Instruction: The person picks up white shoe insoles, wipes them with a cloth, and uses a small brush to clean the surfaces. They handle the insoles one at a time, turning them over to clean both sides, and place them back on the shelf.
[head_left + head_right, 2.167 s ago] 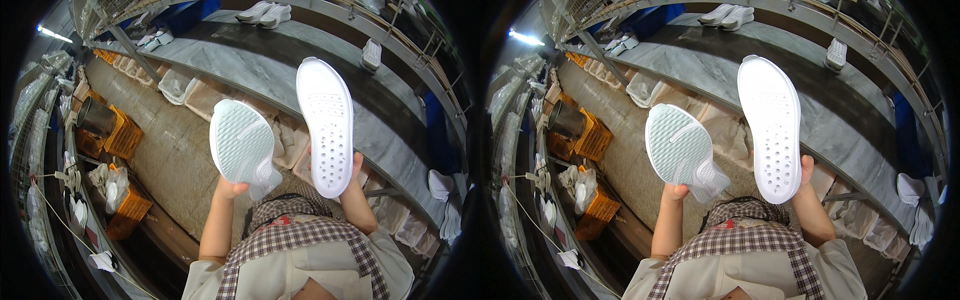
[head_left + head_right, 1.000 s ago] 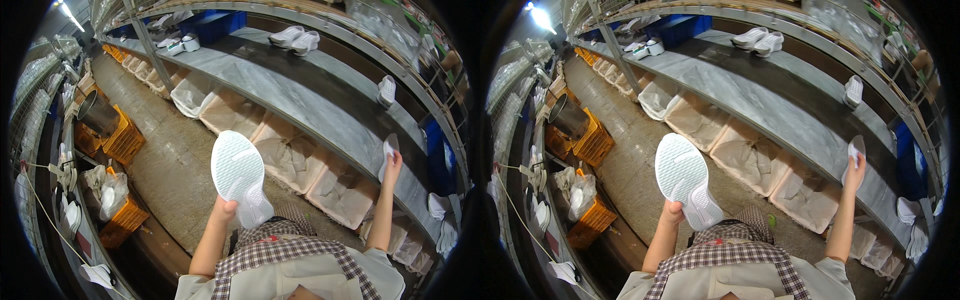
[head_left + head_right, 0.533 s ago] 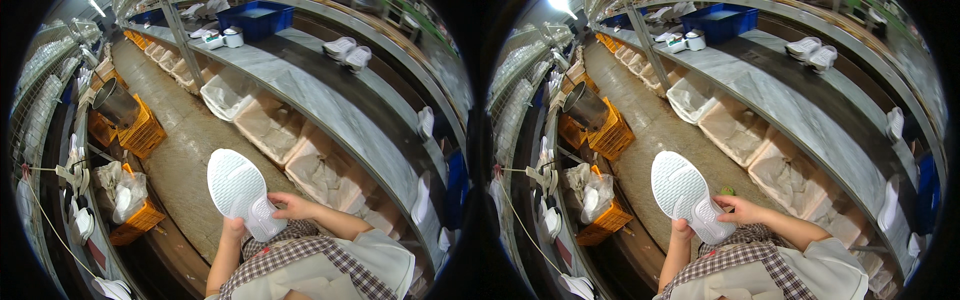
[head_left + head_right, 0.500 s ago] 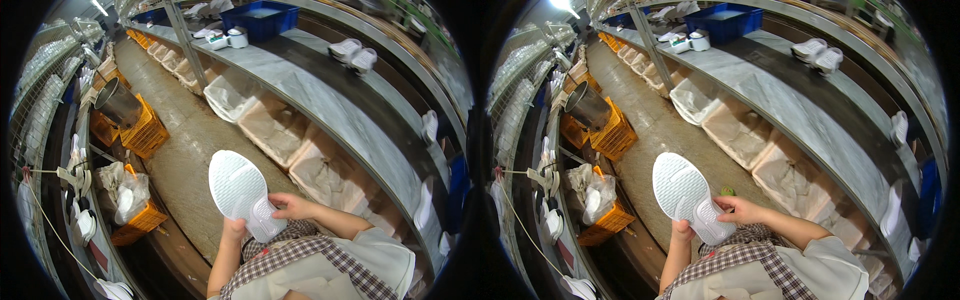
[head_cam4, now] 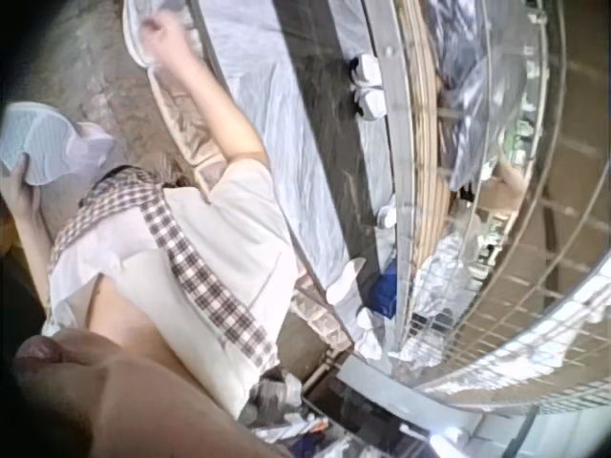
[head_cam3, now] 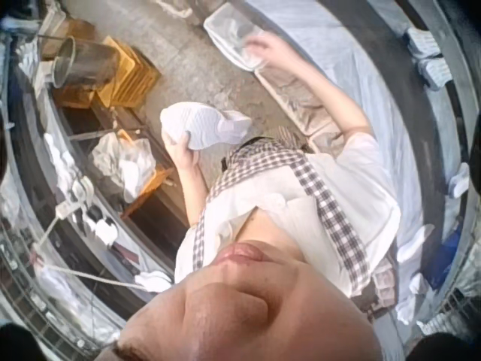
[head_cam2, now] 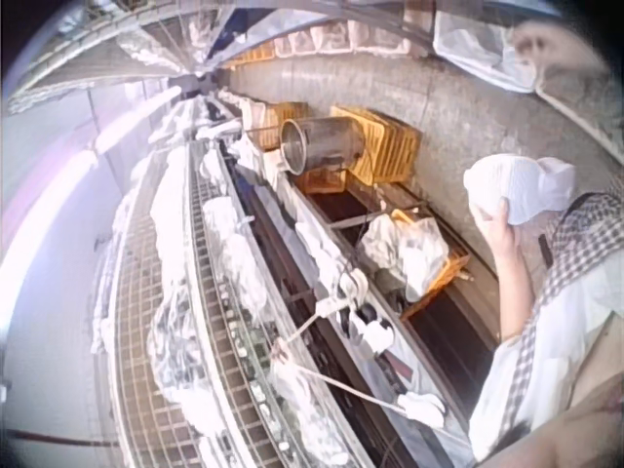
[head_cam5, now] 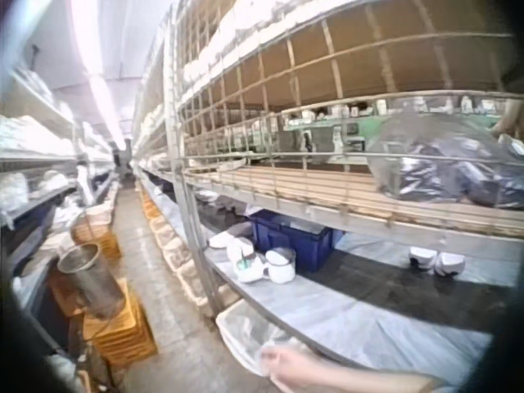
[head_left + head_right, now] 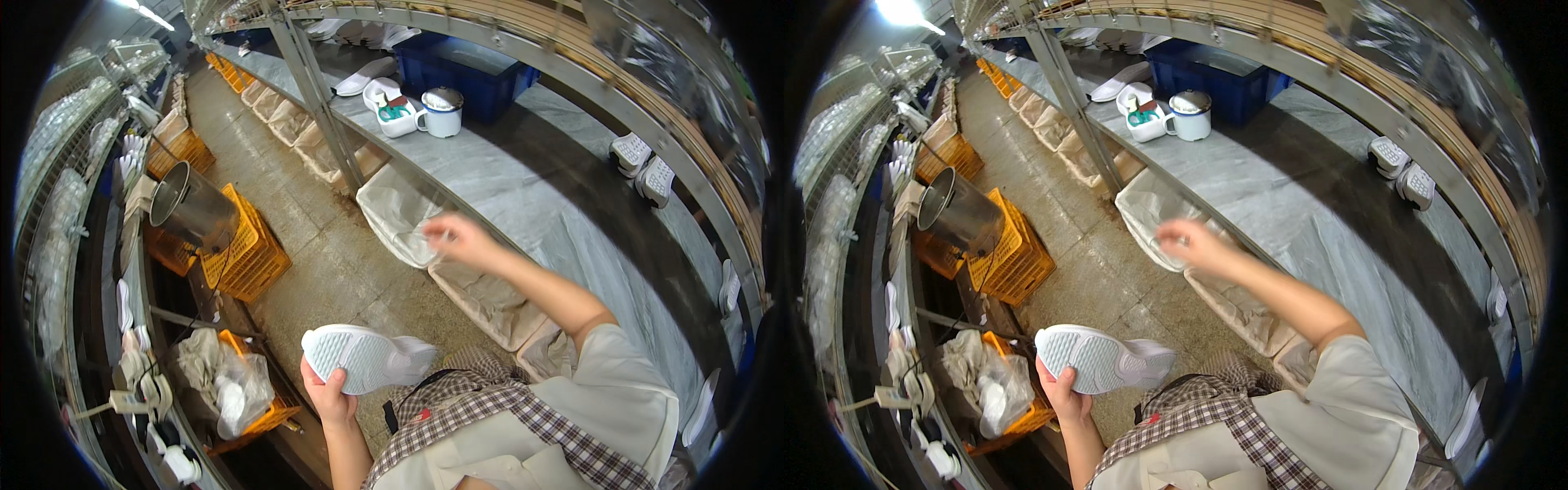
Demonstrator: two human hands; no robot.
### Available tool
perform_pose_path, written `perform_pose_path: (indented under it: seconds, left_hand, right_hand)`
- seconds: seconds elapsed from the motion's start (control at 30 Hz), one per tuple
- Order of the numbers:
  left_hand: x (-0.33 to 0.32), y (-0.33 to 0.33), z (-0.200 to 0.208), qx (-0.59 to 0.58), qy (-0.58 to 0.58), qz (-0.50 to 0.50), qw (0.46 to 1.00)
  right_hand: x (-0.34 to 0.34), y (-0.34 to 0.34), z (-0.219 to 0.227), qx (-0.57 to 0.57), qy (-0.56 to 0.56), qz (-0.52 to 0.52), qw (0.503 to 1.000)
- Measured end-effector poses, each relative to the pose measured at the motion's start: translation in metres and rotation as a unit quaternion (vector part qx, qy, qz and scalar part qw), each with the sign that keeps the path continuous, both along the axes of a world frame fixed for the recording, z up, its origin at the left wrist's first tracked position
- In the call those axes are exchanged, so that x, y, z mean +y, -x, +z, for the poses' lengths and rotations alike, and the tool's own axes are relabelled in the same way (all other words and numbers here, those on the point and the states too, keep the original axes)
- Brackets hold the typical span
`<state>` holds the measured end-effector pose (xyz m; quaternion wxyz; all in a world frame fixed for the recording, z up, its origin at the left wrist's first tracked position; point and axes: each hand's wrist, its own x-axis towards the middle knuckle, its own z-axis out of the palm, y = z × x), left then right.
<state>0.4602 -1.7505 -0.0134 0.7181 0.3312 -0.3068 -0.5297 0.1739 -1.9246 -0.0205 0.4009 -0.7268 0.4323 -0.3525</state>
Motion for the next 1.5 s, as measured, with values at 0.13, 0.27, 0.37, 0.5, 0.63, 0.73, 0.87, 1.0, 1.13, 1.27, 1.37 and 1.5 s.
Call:
perform_pose_path:
  seconds: [0.13,0.27,0.37,0.5,0.63,0.73,0.87,1.0,1.13,1.27,1.37,1.5]
  left_hand:
    - [-0.07,-0.025,-0.023,-0.024,-0.038,-0.048,0.998]
    - [-0.162,-0.06,-0.043,-0.067,-0.043,-0.126,0.989]
    - [-0.234,-0.084,-0.041,-0.135,-0.053,-0.184,0.972]
    - [-0.324,-0.113,-0.02,-0.201,-0.033,-0.293,0.934]
    - [-0.396,-0.123,-0.013,-0.213,-0.03,-0.358,0.909]
    - [-0.428,-0.118,-0.016,-0.201,-0.037,-0.383,0.901]
    - [-0.455,-0.105,-0.022,-0.181,-0.056,-0.385,0.903]
    - [-0.465,-0.09,-0.024,-0.151,-0.076,-0.367,0.915]
    - [-0.465,-0.086,-0.018,-0.135,-0.066,-0.357,0.922]
    - [-0.462,-0.084,-0.016,-0.14,-0.074,-0.334,0.929]
    - [-0.456,-0.08,-0.019,-0.141,-0.083,-0.315,0.935]
    - [-0.445,-0.079,-0.021,-0.138,-0.081,-0.307,0.938]
  right_hand:
    - [-0.145,0.027,0.009,0.1,0.179,-0.225,0.953]
    - [-0.253,0.052,0.017,0.235,0.27,-0.332,0.873]
    - [-0.298,0.057,0.023,0.327,0.209,-0.397,0.832]
    - [-0.336,0.062,0.036,0.411,0.069,-0.398,0.817]
    - [-0.338,0.057,0.045,0.45,0.053,-0.394,0.8]
    - [-0.312,0.05,0.062,0.399,0.15,-0.433,0.794]
    - [-0.24,0.036,0.074,0.326,0.026,-0.399,0.857]
    - [-0.21,0.024,0.02,0.395,0.046,-0.369,0.84]
    - [-0.215,0.025,-0.021,0.402,0.067,-0.401,0.82]
    - [-0.221,0.001,-0.006,0.431,0.151,-0.454,0.765]
    - [-0.256,-0.033,0.013,0.388,0.245,-0.389,0.799]
    - [-0.366,-0.068,0.015,0.355,0.276,-0.343,0.825]
